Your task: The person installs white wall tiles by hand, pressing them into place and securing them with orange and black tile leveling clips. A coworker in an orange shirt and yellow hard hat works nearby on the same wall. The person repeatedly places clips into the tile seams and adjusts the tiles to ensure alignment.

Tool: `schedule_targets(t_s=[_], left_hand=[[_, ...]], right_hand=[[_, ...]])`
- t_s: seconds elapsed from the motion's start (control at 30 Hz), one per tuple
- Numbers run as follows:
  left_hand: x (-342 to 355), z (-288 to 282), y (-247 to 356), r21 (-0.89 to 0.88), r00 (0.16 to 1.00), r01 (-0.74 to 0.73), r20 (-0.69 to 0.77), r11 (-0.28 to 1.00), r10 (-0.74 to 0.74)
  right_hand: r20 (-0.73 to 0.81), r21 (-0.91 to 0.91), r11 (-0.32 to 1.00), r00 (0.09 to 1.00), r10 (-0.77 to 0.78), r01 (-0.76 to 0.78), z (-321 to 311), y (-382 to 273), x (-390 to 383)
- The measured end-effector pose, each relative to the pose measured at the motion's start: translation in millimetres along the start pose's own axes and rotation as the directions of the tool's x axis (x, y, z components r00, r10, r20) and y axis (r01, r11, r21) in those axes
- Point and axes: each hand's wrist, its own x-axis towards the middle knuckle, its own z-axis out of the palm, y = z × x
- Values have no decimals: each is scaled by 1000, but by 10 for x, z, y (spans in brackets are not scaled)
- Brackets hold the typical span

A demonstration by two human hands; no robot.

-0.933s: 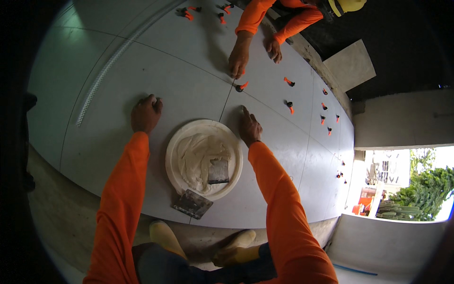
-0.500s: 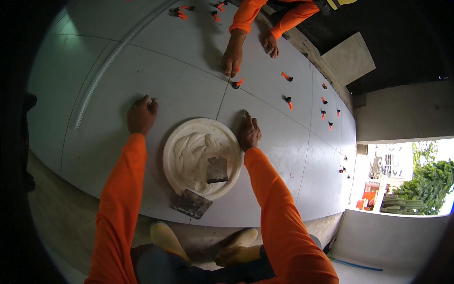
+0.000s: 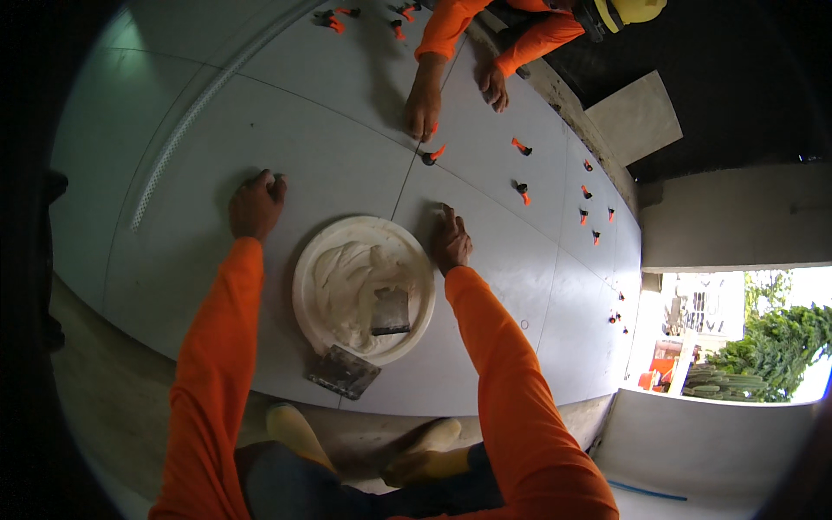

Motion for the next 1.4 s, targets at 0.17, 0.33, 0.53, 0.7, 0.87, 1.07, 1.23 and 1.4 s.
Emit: schedule_targets(t_s=[0.17,0.33,0.53,0.7,0.87,1.07,1.23,1.4], left_hand=[[29,-16,-10,-35,998,56,15,998,-55],[57,-34,12,-52,991,130,37,990,-129],[61,-50,-7,-138,991,135,40,981,-131],[81,-27,-9,-79,991,128,49,989,-125],[56,-41,29,-55,992,123,19,991,-122],[66,-45,11,-59,994,109,32,992,-108],[102,24,-62,-67,997,68,48,995,-65],[101,71,-52,-16,998,53,24,998,-52]], right_hand=[[-7,-6,999,999,-52,52,16,35,-5],[38,15,997,996,-77,76,-5,86,83],[96,89,995,995,26,-35,73,-124,421],[47,54,994,994,-95,93,208,-441,507],[215,-183,975,973,-84,125,294,-741,1037],[437,-219,973,885,161,-70,283,-931,1222],[479,-188,982,876,59,36,33,-985,1012],[486,-171,932,850,-203,320,-429,-313,148]])
